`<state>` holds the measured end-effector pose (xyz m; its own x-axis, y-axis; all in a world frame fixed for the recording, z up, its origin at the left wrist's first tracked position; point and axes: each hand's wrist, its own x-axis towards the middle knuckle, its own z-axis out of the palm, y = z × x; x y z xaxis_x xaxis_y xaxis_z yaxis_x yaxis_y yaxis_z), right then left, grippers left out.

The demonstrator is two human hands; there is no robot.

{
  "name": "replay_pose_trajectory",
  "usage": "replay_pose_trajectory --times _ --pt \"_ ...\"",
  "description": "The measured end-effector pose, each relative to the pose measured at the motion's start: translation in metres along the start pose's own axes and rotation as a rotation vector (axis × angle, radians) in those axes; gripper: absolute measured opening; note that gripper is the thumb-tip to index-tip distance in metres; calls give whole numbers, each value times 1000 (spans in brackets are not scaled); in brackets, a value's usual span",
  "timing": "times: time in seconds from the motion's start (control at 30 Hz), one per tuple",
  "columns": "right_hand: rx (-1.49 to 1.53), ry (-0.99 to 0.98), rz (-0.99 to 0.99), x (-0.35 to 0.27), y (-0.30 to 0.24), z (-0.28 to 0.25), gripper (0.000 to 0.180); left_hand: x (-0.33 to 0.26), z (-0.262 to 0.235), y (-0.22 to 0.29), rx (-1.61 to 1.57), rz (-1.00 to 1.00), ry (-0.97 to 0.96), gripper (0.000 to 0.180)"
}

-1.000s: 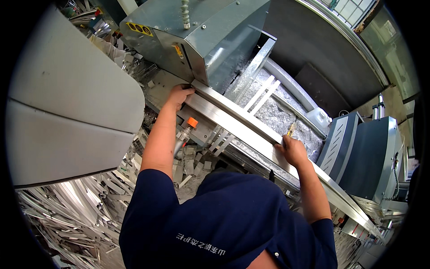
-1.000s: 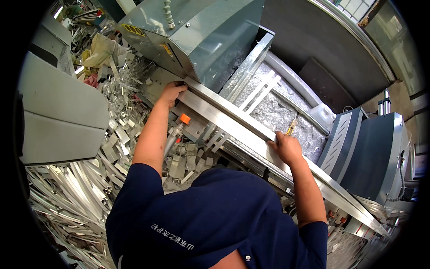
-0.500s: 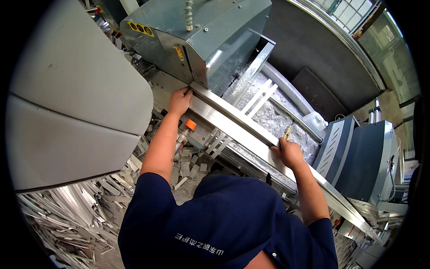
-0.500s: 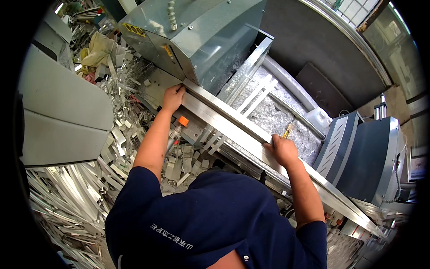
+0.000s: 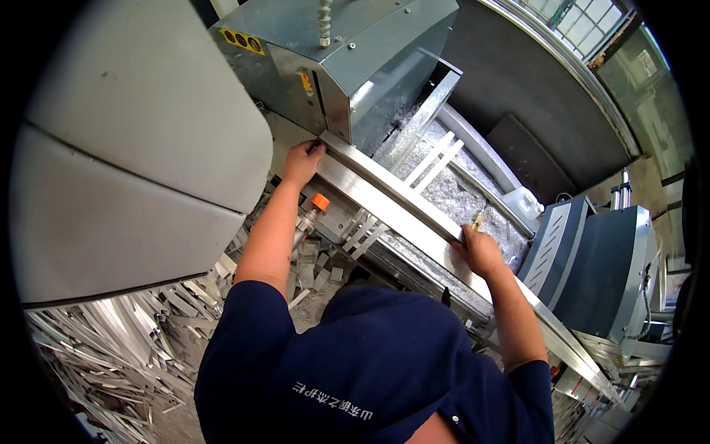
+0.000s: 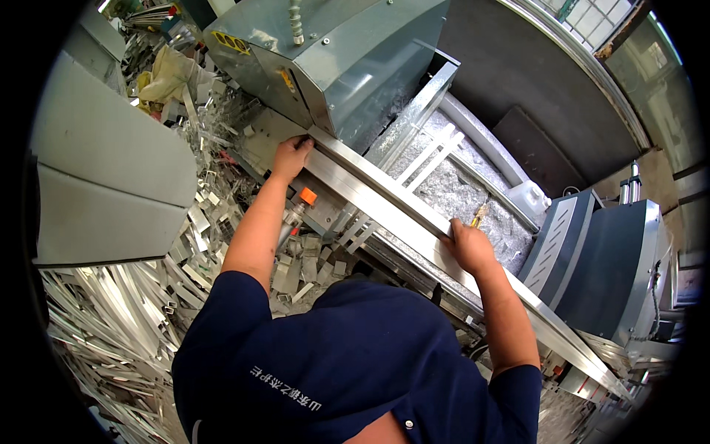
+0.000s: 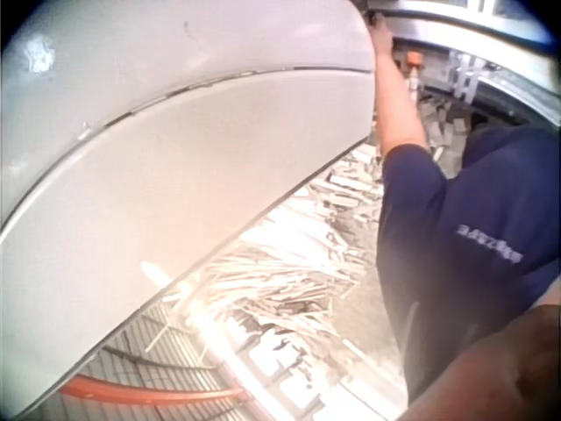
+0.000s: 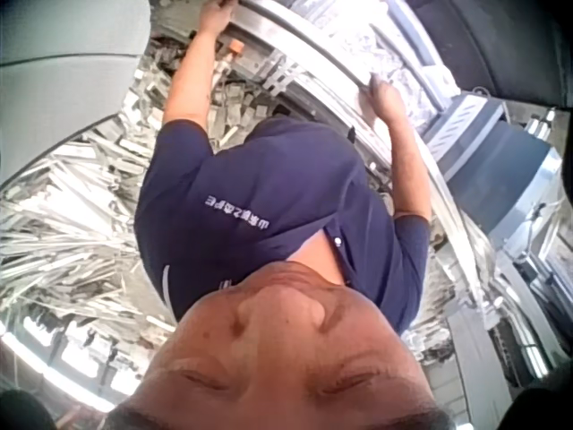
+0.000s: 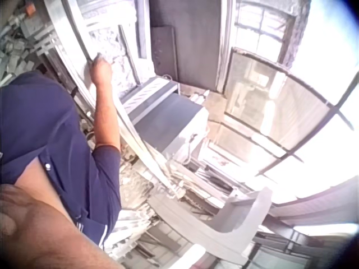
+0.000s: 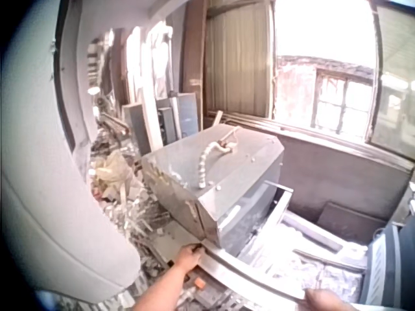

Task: The person repeatedly loads long aluminum profiles into a cutting machine, operates the controls to cut them, and removes the cut pieces. The person stacks the cut pieces on the machine table and continues the cycle with additional profiles.

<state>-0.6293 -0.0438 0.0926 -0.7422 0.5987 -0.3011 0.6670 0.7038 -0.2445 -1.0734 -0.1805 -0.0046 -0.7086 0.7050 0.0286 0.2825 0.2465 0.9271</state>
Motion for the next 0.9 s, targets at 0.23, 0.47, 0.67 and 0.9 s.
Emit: replay_pose_trajectory --times 0.23,0.47,0.67,0.9 --pt "20 71 -14 -6 0 -2 40 1 -8 7 -7 -37 -96 37" --pt "16 65 7 -9 -1 -5 37 16 -3 -16 -222 -62 -209 42" --pt "51 86 21 -12 -1 -9 32 33 -13 9 13 -36 -449 47" --pt "39 98 -8 -14 -5 -16 32 27 -19 -4 -143 -35 -327 45"
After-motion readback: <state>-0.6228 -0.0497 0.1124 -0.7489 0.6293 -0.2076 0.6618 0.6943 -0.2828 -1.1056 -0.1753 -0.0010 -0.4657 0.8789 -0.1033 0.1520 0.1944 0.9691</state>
